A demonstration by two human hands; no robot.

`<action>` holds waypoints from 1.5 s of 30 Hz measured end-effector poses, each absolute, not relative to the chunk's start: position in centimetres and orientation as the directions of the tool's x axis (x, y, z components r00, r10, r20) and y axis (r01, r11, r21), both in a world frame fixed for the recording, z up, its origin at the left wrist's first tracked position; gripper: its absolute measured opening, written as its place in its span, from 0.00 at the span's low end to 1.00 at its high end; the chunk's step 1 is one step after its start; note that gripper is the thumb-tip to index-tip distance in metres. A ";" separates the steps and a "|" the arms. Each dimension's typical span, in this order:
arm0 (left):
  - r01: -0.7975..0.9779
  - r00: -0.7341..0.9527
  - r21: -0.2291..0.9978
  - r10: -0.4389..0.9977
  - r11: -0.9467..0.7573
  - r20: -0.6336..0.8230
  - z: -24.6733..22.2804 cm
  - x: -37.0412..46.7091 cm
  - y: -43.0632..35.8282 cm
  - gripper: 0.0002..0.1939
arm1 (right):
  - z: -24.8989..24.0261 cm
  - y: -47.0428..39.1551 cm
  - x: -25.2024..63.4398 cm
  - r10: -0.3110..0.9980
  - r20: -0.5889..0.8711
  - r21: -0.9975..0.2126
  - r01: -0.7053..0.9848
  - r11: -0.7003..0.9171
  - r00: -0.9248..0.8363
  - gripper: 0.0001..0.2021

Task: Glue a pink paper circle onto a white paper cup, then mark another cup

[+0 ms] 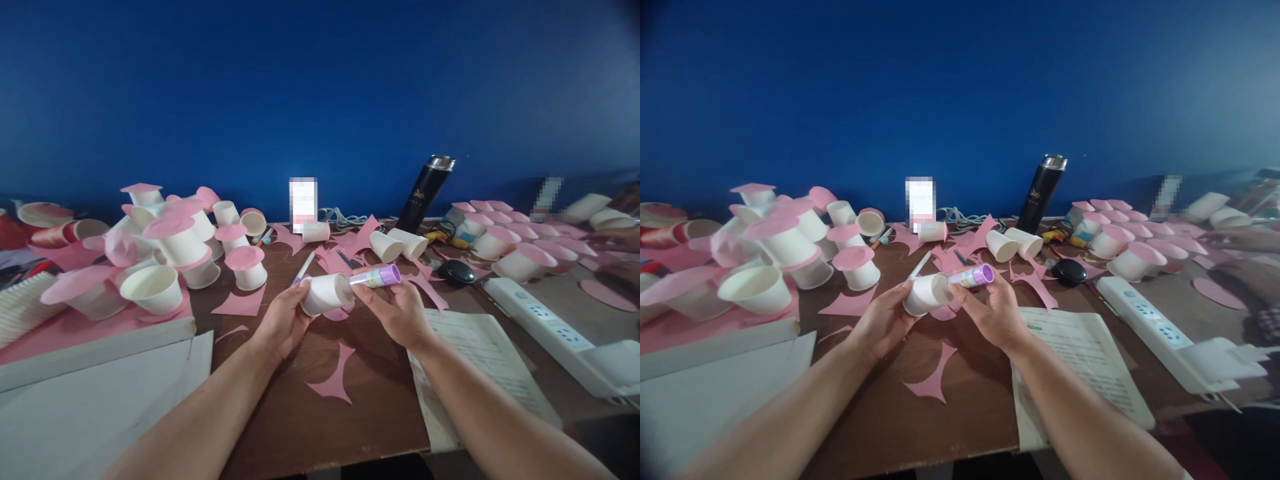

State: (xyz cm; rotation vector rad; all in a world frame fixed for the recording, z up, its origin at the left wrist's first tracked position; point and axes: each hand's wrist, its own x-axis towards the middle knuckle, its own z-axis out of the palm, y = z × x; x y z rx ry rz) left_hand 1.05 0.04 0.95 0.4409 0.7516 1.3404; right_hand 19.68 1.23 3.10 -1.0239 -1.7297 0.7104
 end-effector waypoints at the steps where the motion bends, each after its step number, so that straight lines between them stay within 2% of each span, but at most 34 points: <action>1: -0.714 0.042 0.673 0.971 0.194 -0.235 0.9 1.1 0.1 0.07 | 3.3 1.1 19.7 0.877 0.440 -0.820 0.313 0.479 -0.192 0.10; 6: -0.730 0.026 0.658 0.970 0.184 -0.243 0.8 1.0 0.4 0.08 | 3.6 0.7 19.5 0.843 0.480 -0.813 0.237 0.532 -0.244 0.09; 11: -0.688 0.042 0.696 0.968 0.207 -0.247 0.8 1.0 0.2 0.08 | 3.2 0.8 19.5 0.817 0.512 -0.806 0.180 0.564 -0.265 0.10; 16: -0.634 0.077 0.731 0.962 0.251 -0.263 0.6 1.1 0.0 0.10 | 3.0 1.0 19.5 0.835 0.510 -0.806 0.224 0.548 -0.207 0.11; 23: -0.679 0.046 0.701 0.965 0.220 -0.259 0.8 1.1 0.1 0.09 | 2.8 1.1 19.3 0.872 0.470 -0.810 0.327 0.486 -0.132 0.11; 26: -0.687 0.018 0.691 0.956 0.223 -0.291 1.1 1.1 0.1 0.09 | 2.7 1.0 19.5 0.867 0.480 -0.794 0.355 0.494 -0.133 0.11; 32: -0.727 -0.071 0.653 0.921 0.215 -0.382 1.2 0.9 0.6 0.09 | 3.0 0.4 19.6 0.811 0.567 -0.756 0.299 0.582 -0.145 0.09; 39: -0.718 -0.036 0.659 0.934 0.223 -0.356 1.1 1.1 0.4 0.08 | 3.2 0.1 19.0 0.776 0.577 -0.701 0.333 0.630 -0.255 0.09; 45: -0.703 -0.005 0.669 0.939 0.241 -0.344 1.1 1.0 0.3 0.10 | 3.2 0.6 19.0 0.779 0.594 -0.682 0.388 0.620 -0.202 0.09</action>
